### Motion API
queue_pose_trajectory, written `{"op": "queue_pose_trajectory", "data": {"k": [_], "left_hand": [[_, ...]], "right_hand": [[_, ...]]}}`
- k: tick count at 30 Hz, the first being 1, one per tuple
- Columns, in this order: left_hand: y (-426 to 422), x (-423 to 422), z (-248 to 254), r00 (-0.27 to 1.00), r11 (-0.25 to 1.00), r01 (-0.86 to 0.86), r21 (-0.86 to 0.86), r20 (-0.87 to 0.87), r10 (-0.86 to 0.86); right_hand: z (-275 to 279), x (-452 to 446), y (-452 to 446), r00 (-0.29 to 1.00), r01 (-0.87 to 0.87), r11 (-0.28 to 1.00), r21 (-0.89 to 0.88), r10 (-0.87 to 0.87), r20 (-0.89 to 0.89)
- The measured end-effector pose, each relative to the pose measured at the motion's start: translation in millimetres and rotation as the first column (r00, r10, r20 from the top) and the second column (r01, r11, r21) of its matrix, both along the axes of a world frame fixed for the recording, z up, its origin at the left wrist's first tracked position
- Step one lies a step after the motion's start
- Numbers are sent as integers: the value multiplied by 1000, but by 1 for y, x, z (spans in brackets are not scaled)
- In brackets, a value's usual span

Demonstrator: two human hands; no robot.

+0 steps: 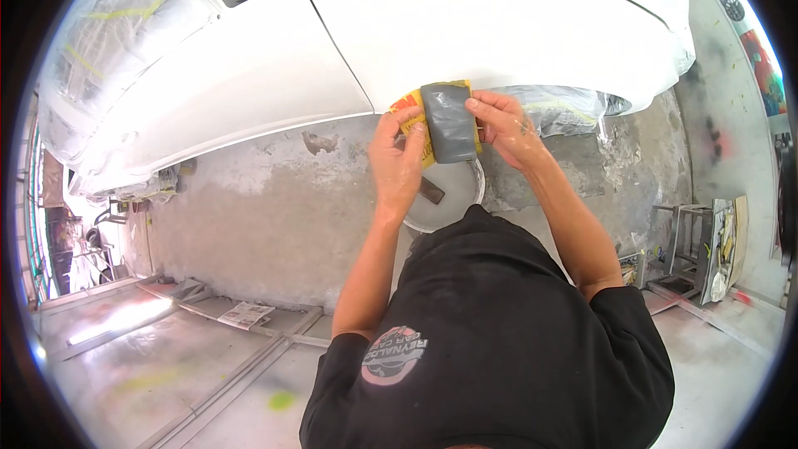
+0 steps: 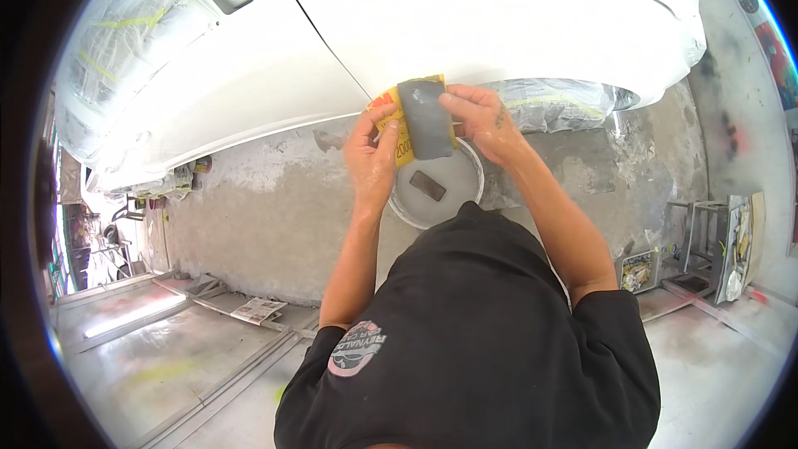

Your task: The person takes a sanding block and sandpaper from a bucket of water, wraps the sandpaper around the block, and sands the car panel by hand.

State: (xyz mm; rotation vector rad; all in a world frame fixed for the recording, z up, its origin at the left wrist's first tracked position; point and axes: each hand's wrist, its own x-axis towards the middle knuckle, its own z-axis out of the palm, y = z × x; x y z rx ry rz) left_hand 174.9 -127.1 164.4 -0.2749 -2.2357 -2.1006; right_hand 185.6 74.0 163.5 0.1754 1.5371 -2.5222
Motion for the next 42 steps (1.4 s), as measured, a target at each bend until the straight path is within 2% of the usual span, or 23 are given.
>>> {"op": "queue_pose_trajectory", "data": {"k": [3,5,8,11,17,21,24,27,29,32,35,39,42], "left_hand": [[-6,-2,-7,997,994,22,-112,-69,-30],[-4,-2,-8,997,992,26,-121,-64,-34],[3,5,-3,997,996,49,-70,71,-44],[5,9,-2,992,993,105,61,61,-109],[4,17,11,971,971,181,153,128,-201],[6,18,3,974,966,140,216,146,-174],[10,22,7,984,972,103,212,122,-131],[9,22,5,991,984,78,160,100,-94],[5,21,-1,984,987,92,133,138,-111],[5,17,-24,973,965,68,253,196,-120],[7,19,-18,939,914,59,402,289,-187],[13,19,-4,922,875,16,485,332,-200],[10,18,-6,908,855,47,516,336,-252]], "right_hand": [[-5,0,1,1000,-6,996,-89,5,-12],[-2,3,0,999,-19,999,-26,19,-32],[9,9,-5,995,-34,995,89,42,-89],[18,14,-11,985,-61,989,136,82,-153],[14,15,-13,983,-47,985,165,75,-170],[11,15,-16,973,-74,964,254,126,-192],[7,17,-23,955,-35,939,342,133,-265],[7,17,-21,962,-2,880,474,132,-241],[10,18,-24,966,39,889,456,83,-244],[17,21,-25,958,92,874,477,53,-282],[16,22,-25,952,136,843,521,35,-305],[17,25,-31,941,233,795,560,-40,-336],[18,25,-42,883,367,757,541,-100,-459]]}}
